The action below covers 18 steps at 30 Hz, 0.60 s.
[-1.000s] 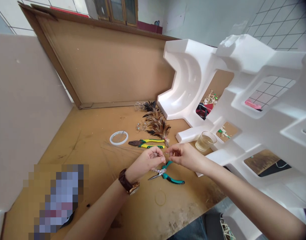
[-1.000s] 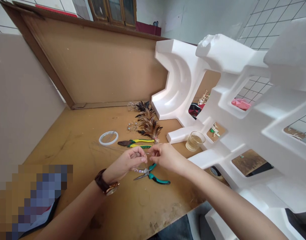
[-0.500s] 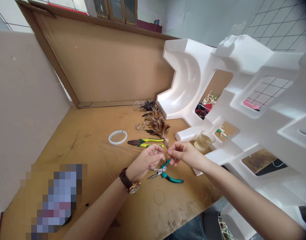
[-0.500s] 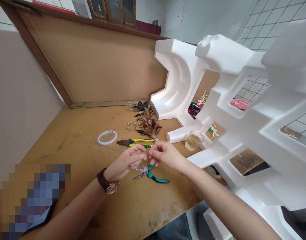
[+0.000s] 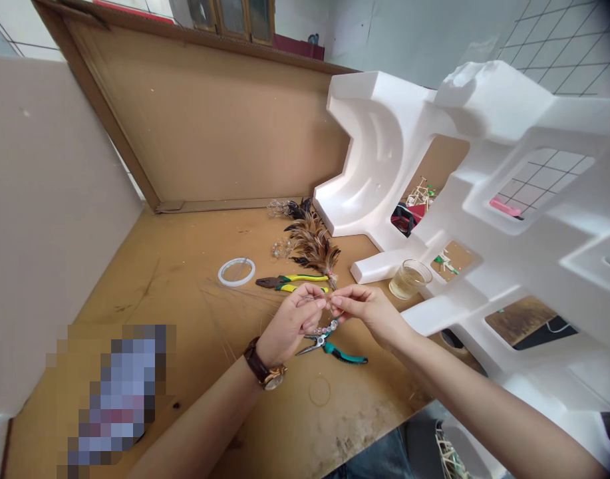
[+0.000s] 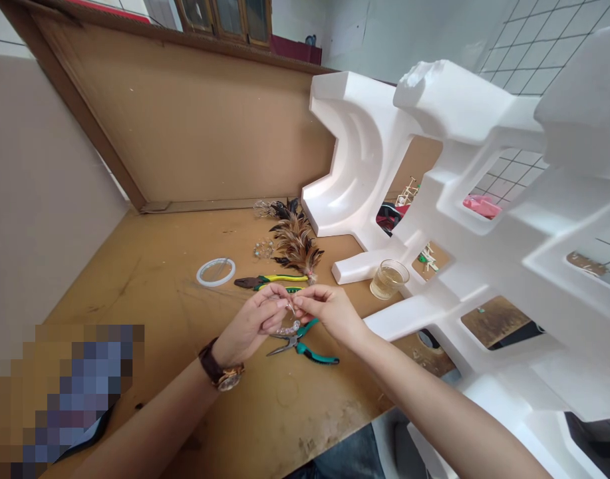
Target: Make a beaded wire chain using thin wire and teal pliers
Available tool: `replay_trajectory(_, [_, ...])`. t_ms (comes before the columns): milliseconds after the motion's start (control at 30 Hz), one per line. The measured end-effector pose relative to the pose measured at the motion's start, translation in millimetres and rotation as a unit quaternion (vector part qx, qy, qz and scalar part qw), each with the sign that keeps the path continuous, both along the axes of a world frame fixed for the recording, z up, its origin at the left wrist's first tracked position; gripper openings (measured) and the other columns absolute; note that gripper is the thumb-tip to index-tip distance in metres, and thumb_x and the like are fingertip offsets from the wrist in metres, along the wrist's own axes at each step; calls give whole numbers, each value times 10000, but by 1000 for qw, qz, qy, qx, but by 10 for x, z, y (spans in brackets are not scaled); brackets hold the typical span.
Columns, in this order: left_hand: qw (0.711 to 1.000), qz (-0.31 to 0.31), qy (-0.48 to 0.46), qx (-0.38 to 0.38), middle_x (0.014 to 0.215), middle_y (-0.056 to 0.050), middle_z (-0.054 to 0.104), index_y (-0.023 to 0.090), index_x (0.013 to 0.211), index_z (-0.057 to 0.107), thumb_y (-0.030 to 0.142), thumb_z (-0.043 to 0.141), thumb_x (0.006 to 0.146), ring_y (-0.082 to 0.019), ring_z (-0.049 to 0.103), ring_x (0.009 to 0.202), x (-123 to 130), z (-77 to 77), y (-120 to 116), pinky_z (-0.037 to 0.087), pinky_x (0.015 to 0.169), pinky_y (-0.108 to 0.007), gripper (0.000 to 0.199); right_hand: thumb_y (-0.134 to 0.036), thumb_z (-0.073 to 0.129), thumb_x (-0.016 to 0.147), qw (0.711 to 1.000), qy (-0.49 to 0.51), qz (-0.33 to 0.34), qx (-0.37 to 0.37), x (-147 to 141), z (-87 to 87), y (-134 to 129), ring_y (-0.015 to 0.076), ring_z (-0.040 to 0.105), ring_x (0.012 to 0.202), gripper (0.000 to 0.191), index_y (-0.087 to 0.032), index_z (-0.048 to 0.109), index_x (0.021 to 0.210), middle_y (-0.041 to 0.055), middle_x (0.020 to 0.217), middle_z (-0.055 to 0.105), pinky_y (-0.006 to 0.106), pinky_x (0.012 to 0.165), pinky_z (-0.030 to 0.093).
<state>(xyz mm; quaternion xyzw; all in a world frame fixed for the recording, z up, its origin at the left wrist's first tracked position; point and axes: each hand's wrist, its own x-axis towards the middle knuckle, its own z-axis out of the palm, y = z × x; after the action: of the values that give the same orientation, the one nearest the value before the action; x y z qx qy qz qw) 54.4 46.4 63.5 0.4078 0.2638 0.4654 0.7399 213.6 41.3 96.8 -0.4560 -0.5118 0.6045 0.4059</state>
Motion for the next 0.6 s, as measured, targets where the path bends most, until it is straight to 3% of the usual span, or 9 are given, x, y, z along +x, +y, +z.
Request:
replay_trajectory(167, [998,22,58,17,501,106,392,168,819,469,259,634,723,-9,254,371,11,9,0,176,380,-148,212,-385,684,675,1000,-5,6,-7,9,21,-19,101,578,641,273,-145,621,787,-3,681,615,256,647,488])
replay_trajectory(300, [993,-3,119,26,692,50,555,169,824,479,294,657,701,-3,348,399,3,35,-5,229,385,-149,250,-416,655,699,998,-51,39,7,52,60,-20,106,578,660,283,-151,587,771,0,695,609,221,564,473])
replay_trajectory(467, [989,-37,139,29,673,42,560,159,779,484,316,645,715,-18,414,439,-3,45,-4,281,407,-146,234,-433,637,717,998,-43,46,-10,70,75,-44,116,610,695,301,-160,522,772,-4,730,605,253,620,500])
replay_trajectory(600, [989,-63,132,33,652,37,556,155,773,494,310,661,703,-22,411,436,0,22,8,277,407,-149,239,-451,600,748,996,-61,63,-19,85,74,-64,139,636,701,309,-169,478,786,10,751,615,252,575,501])
